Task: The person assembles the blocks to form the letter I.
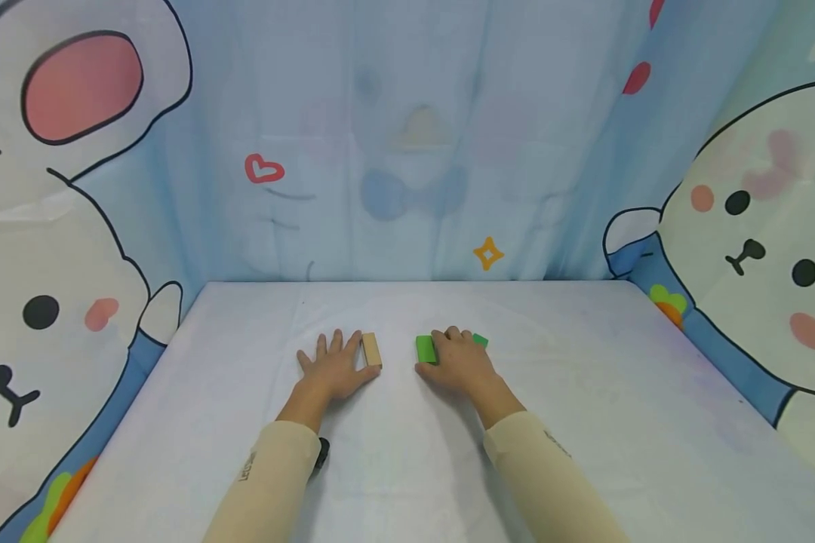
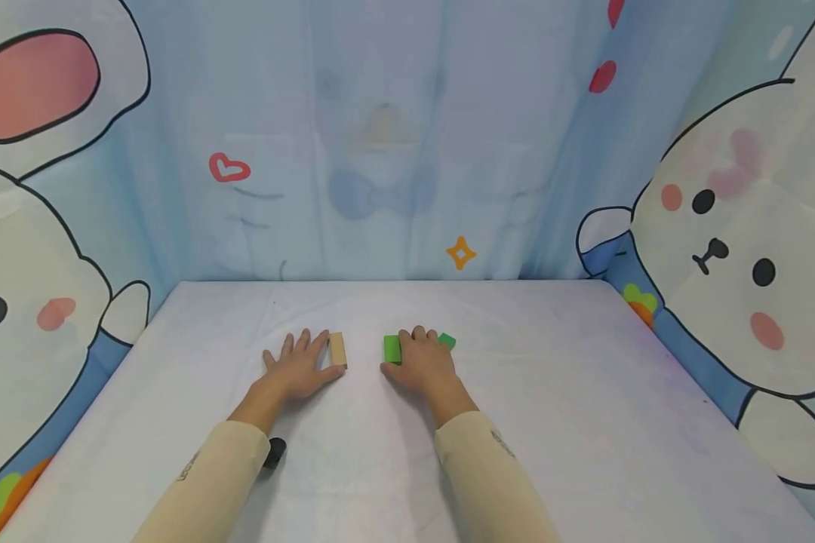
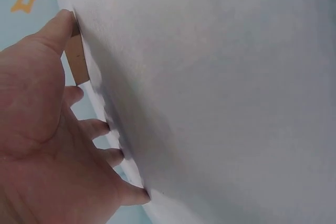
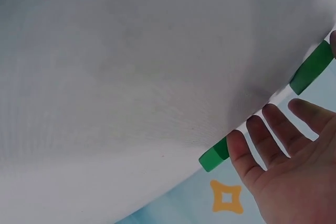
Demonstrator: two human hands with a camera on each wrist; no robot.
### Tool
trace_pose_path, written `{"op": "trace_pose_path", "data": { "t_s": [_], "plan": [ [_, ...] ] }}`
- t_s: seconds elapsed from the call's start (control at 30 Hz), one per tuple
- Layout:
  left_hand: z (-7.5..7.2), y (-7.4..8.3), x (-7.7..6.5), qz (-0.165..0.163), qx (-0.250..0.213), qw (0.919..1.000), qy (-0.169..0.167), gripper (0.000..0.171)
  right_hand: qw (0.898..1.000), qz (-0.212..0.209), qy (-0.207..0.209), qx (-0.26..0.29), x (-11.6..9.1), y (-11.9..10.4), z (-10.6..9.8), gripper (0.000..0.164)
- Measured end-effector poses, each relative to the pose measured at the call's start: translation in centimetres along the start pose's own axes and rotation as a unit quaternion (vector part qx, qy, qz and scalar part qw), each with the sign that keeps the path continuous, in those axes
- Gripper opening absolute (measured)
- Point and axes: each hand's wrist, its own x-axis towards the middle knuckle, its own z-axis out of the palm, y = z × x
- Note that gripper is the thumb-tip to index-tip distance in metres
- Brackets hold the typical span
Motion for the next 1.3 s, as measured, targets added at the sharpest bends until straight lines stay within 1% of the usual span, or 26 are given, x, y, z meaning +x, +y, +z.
{"op": "trace_pose_path", "data": {
  "t_s": [0.3,0.53,0.77,1.1,1.3],
  "plan": [
    [0.08,0.00,-0.24,-0.006,0.008,0.9999,-0.003,0.083,1.000,0.009,-0.004,0.005,0.08,-0.36,-0.06,0.077],
    [0.11,-0.04,-0.21,-0.006,0.005,0.9999,-0.006,0.082,1.000,0.013,-0.003,0.001,0.29,-0.22,0.32,0.077],
    [0.05,-0.08,-0.15,-0.011,0.009,0.9999,-0.006,0.082,1.000,0.005,-0.003,0.011,0.36,0.12,0.55,0.077],
    [-0.14,0.03,0.08,-0.009,0.018,0.9998,0.001,0.082,1.000,0.002,0.002,0.023,0.31,0.21,-0.12,0.079],
    [-0.19,0.18,0.01,-0.009,0.020,0.9998,0.002,0.081,0.999,0.005,0.002,0.032,0.45,0.44,0.16,0.079]
  ]
}}
